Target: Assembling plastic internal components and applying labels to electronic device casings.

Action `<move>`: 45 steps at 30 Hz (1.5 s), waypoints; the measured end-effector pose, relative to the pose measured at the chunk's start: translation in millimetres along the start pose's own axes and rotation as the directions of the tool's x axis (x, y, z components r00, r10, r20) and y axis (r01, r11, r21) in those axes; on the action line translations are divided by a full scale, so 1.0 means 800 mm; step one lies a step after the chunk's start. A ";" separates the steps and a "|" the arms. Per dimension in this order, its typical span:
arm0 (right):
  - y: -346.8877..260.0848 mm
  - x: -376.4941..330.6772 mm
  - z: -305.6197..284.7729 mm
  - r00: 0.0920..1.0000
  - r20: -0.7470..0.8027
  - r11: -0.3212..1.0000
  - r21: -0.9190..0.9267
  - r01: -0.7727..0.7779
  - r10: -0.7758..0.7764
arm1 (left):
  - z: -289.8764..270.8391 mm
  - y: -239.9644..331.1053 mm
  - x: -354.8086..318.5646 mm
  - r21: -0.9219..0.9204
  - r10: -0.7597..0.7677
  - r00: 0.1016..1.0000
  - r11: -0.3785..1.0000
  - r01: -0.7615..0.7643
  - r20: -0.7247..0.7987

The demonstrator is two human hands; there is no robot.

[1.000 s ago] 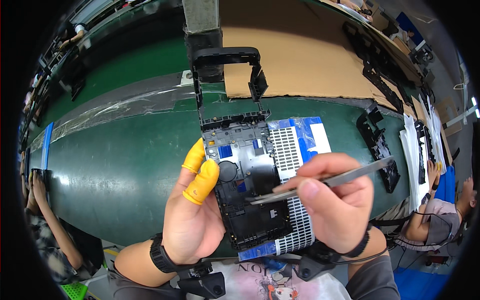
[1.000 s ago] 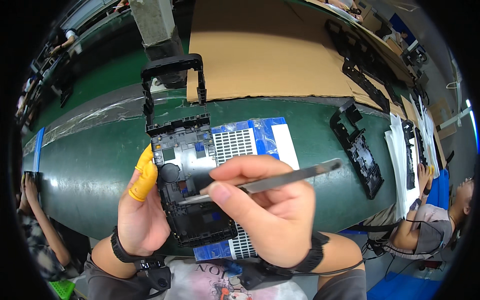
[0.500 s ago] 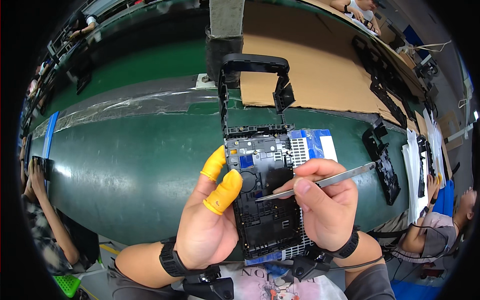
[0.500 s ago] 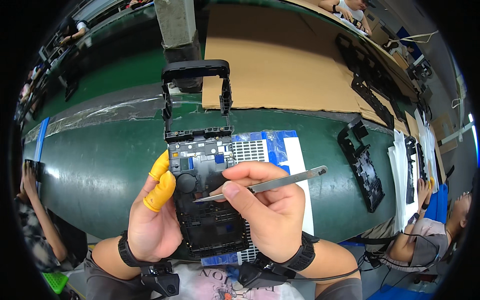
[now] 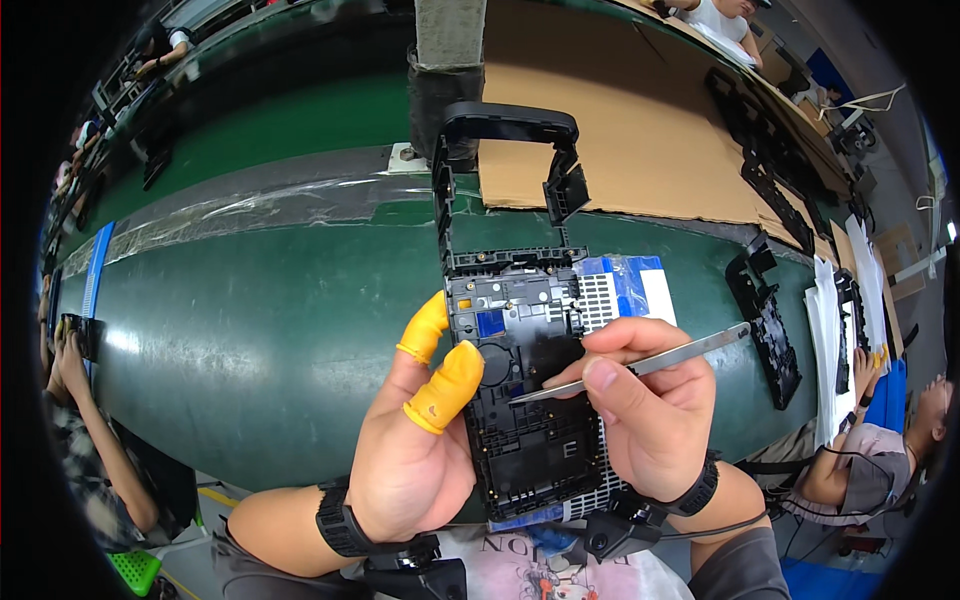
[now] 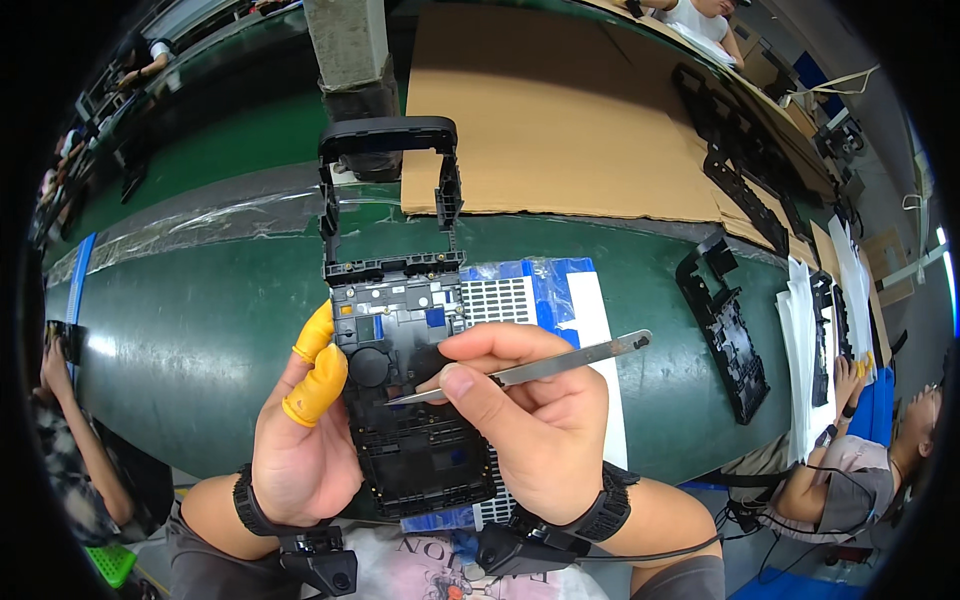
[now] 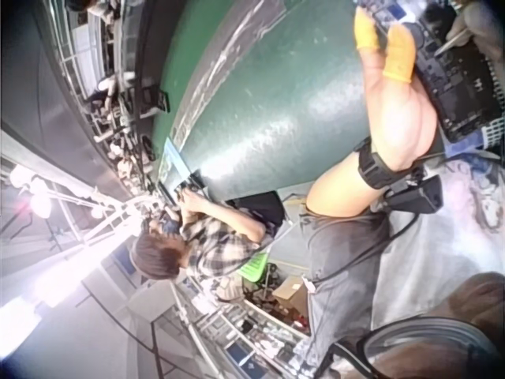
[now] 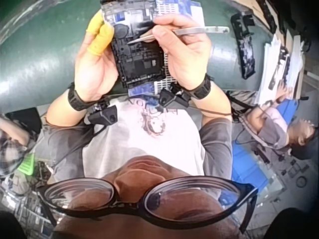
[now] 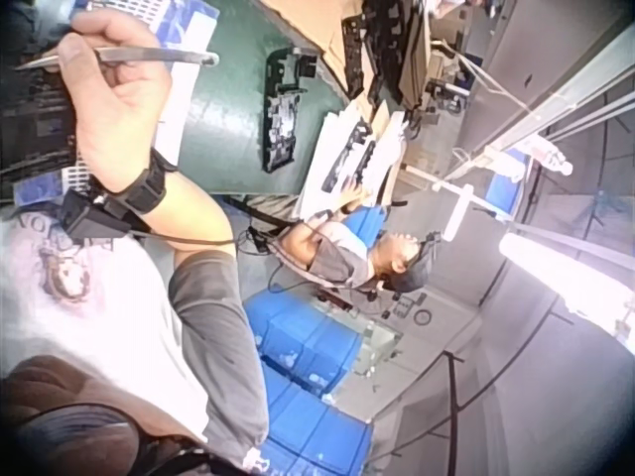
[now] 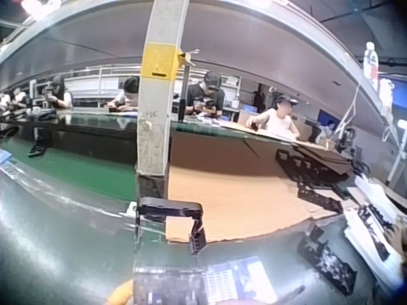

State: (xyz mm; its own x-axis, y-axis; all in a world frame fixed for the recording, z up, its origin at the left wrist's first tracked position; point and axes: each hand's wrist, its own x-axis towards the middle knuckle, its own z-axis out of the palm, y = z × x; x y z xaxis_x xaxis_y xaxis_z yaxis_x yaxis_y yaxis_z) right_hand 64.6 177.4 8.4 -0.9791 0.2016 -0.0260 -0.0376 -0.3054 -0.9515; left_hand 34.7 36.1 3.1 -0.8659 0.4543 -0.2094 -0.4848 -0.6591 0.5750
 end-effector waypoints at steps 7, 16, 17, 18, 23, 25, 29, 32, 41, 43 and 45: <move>0.002 -0.002 0.001 1.000 -0.003 1.000 0.008 0.015 -0.015 | 0.000 0.000 -0.002 0.029 0.006 1.000 1.000 -0.006 -0.013; -0.034 -0.001 -0.048 0.984 -0.140 0.984 0.122 0.127 -0.110 | -0.004 0.006 0.004 0.077 -0.083 0.996 0.994 0.081 0.026; -0.041 -0.005 -0.061 0.965 -0.196 0.978 0.079 0.191 -0.172 | -0.006 0.009 -0.002 0.166 -0.097 0.995 0.982 0.091 0.024; -0.047 -0.010 -0.077 0.950 -0.232 0.970 0.068 0.233 -0.212 | -0.013 0.017 -0.019 0.227 -0.099 0.994 0.968 0.109 -0.056; -0.048 -0.044 -0.148 0.883 -0.377 0.952 0.014 0.306 -0.279 | -0.066 0.094 0.030 0.350 0.127 0.990 0.926 -0.140 0.061; -0.041 -0.049 -0.148 0.902 -0.376 0.957 0.105 0.270 -0.213 | -0.100 0.167 0.093 0.285 -0.015 0.997 0.958 -0.006 0.070; -0.044 -0.061 -0.144 0.908 -0.331 0.929 0.174 0.326 -0.257 | -0.177 0.244 0.163 0.700 0.630 0.694 0.667 -0.255 -0.348; -0.048 -0.087 -0.179 0.822 -0.482 0.915 0.093 0.393 -0.304 | -0.104 0.176 0.129 0.817 0.513 0.857 0.470 -0.333 0.054; -0.074 -0.106 -0.168 0.700 -0.556 0.784 0.131 0.606 -0.448 | 0.173 -0.132 0.148 0.913 -0.551 0.754 0.034 -0.407 0.357; -0.081 -0.112 -0.160 0.657 -0.581 0.777 0.065 0.626 -0.481 | 0.211 -0.172 0.177 0.999 -0.664 0.748 0.020 0.027 -0.007; -0.079 -0.124 -0.167 0.657 -0.576 0.779 0.054 0.625 -0.487 | 0.211 -0.214 0.196 0.992 -0.660 0.741 -0.062 0.112 -0.125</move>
State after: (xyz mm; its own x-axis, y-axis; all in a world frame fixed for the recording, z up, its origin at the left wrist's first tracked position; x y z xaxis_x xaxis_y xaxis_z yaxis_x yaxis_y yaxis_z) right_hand 190.8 300.8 29.9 -0.5094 0.8172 0.2696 -0.6516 -0.1618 -0.7411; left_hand 2.7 321.6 5.5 -0.3374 0.6966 -0.6332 0.0549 0.6861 0.7255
